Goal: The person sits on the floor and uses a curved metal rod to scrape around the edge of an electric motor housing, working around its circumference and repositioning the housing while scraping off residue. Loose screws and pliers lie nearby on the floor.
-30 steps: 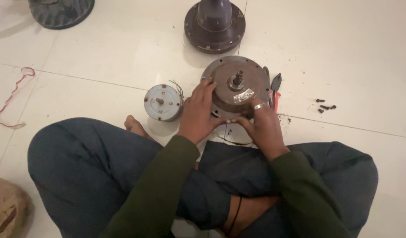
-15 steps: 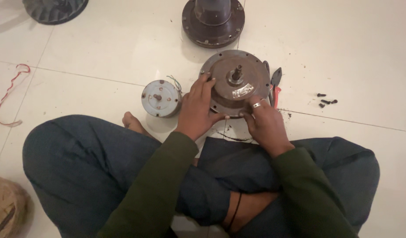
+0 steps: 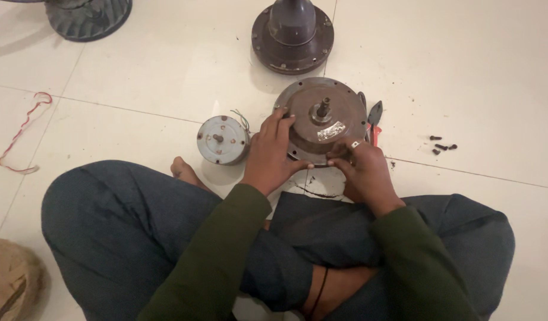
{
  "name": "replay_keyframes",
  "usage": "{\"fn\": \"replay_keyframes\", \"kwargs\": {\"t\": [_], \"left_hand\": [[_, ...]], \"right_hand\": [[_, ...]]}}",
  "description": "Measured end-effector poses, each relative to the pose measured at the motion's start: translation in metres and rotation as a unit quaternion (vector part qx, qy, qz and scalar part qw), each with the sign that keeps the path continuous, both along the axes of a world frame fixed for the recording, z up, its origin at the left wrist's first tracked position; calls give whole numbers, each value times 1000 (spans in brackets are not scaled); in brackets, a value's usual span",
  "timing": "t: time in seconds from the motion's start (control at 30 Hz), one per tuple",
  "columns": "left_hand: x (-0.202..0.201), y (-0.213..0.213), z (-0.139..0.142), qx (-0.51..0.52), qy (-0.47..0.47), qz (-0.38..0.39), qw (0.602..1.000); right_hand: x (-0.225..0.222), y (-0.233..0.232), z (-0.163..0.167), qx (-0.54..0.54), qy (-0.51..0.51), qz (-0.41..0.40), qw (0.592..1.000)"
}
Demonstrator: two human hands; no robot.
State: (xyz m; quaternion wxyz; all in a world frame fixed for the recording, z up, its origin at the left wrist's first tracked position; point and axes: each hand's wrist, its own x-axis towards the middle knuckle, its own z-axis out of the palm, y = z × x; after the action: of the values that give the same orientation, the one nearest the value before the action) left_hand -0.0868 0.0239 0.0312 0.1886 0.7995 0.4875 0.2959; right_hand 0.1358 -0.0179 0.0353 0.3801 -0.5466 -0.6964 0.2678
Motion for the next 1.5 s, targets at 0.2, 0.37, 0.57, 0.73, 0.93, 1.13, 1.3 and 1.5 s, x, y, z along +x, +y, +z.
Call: {"fn": "replay_keyframes", "kwargs": {"t": [0.2,0.37,0.57,0.73,0.93,1.13,1.3,1.5], "left_hand": [[1,-1,0,17,-8,1,1000],[1,2,1,14,1,5,1000],[-1,1,-1,11,-11,1,1000],[1,-1,0,-1,3,6,1000],[1,-2,3,7,-6,5,1000],[0,3,-4,19,-14,1,1000],[0,0,-4,15,-19,3,1000],[-1,2,2,12,-2,2,1000]], "right_hand": [[-5,-9,5,-14,-201,-74,977],[-4,-13,15,-11,-62,-50,997],[-2,-4,-3,26,2,22,999],[-1,-2,-9,49,-51,-36,997],[-3,-10,11,94,-138,-94,982],[-2,-12,-1,38,5,-1,999],[-3,-2,-12,32,-86,-47,995],[-15,5,5,142,-129,-72,979]]}}
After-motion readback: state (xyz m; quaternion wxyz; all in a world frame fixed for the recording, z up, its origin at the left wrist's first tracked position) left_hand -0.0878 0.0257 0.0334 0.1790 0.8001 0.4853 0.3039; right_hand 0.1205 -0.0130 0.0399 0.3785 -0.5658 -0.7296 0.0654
